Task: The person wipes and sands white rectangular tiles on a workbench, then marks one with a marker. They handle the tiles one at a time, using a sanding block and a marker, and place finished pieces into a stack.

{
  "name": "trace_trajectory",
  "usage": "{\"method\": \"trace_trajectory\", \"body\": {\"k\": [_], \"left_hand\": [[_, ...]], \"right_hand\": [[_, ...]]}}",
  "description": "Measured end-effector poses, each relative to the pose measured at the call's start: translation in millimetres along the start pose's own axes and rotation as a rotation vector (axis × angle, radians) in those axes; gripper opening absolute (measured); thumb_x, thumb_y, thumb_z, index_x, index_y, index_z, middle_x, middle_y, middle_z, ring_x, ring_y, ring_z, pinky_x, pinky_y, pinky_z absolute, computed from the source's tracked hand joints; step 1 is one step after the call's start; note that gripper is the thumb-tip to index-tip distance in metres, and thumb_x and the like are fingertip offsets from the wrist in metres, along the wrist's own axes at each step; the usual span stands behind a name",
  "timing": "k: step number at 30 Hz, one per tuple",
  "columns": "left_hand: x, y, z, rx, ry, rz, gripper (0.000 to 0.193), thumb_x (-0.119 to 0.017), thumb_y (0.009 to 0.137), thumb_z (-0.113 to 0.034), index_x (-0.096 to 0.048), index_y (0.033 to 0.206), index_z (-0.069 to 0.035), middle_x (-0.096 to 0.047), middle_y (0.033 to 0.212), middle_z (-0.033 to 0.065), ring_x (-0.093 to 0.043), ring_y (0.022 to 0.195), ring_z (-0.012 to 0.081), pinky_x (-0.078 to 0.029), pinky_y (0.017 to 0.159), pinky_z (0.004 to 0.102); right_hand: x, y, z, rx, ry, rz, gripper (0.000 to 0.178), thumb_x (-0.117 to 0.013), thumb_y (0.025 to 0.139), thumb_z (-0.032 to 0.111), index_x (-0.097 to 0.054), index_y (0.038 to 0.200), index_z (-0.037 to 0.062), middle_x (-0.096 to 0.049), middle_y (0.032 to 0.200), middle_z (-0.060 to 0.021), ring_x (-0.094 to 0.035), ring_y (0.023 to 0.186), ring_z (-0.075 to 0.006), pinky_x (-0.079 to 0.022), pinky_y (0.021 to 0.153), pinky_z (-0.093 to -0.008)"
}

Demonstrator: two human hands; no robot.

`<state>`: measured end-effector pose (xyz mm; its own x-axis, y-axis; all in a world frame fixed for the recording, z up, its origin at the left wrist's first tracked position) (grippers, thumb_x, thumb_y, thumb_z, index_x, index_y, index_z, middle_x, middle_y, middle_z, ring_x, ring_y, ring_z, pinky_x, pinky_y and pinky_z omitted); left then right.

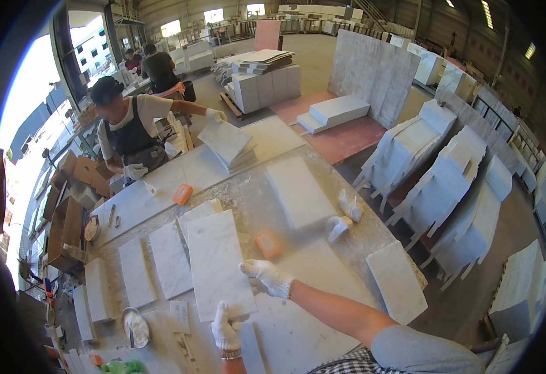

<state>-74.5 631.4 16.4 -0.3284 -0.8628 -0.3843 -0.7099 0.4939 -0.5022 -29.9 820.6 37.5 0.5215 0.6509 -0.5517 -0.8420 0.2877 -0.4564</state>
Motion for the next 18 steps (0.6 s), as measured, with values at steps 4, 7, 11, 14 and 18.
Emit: {"method": "trace_trajectory", "body": {"k": [4, 7, 11, 14, 18], "left_hand": [[36, -99, 76, 0.126, 0.050, 0.064, 0.035, -0.075, 0.089, -0.019, -0.061, 0.115, -0.001, -0.068, 0.092, 0.0088, -0.063, 0.061, 0.0165, -0.052, 0.050, 0.0270], [55, -155, 132, 0.227, 0.108, 0.040, 0.043, -0.078, 0.087, -0.020, -0.058, 0.121, -0.003, -0.065, 0.099, 0.0064, -0.065, 0.072, 0.0165, -0.057, 0.054, 0.0302], [75, -202, 176, 0.410, 0.216, 0.008, 0.042, -0.074, 0.092, -0.029, -0.058, 0.122, -0.005, -0.063, 0.102, 0.0038, -0.063, 0.080, 0.0135, -0.056, 0.058, 0.0282], [86, -222, 196, 0.531, 0.208, -0.056, 0.048, -0.074, 0.090, -0.040, -0.063, 0.115, -0.001, -0.066, 0.097, 0.0064, -0.063, 0.067, 0.0131, -0.056, 0.059, 0.0268], [98, -239, 216, 0.696, 0.256, -0.085, 0.059, -0.075, 0.087, -0.051, -0.066, 0.097, 0.006, -0.066, 0.078, 0.0093, -0.063, 0.058, 0.0147, -0.053, 0.055, 0.0273]], "right_hand": [[41, -52, -30, -0.009, 0.027, -0.163, 0.036, -0.071, 0.094, 0.021, -0.064, 0.120, -0.0035, -0.071, 0.106, -0.0085, -0.070, 0.090, -0.0207, -0.059, 0.080, -0.0355], [64, -106, -84, -0.100, 0.145, -0.155, 0.032, -0.073, 0.091, 0.011, -0.064, 0.118, -0.0029, -0.071, 0.107, -0.0124, -0.070, 0.094, -0.0221, -0.060, 0.083, -0.0398], [96, -149, -140, -0.148, 0.047, -0.262, 0.034, -0.073, 0.090, 0.006, -0.063, 0.121, -0.0004, -0.071, 0.105, -0.0116, -0.070, 0.092, -0.0226, -0.061, 0.083, -0.0443], [109, -154, -164, -0.187, 0.012, -0.279, 0.028, -0.070, 0.090, 0.003, -0.064, 0.115, -0.0073, -0.071, 0.106, -0.0162, -0.070, 0.093, -0.0261, -0.060, 0.083, -0.0430], [127, -155, -186, -0.244, -0.036, -0.310, 0.026, -0.069, 0.088, 0.000, -0.066, 0.113, -0.0092, -0.071, 0.106, -0.0180, -0.071, 0.094, -0.0290, -0.059, 0.084, -0.0439]]}}
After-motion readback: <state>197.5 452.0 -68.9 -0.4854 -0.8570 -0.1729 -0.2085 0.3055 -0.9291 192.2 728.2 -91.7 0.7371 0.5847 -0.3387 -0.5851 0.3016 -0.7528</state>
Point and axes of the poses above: each hand's wrist, its own y-axis towards the middle knuckle, its own x-axis out of the back of the hand, z = x × y, the point moved 9 cm from there along y, towards the middle knuckle
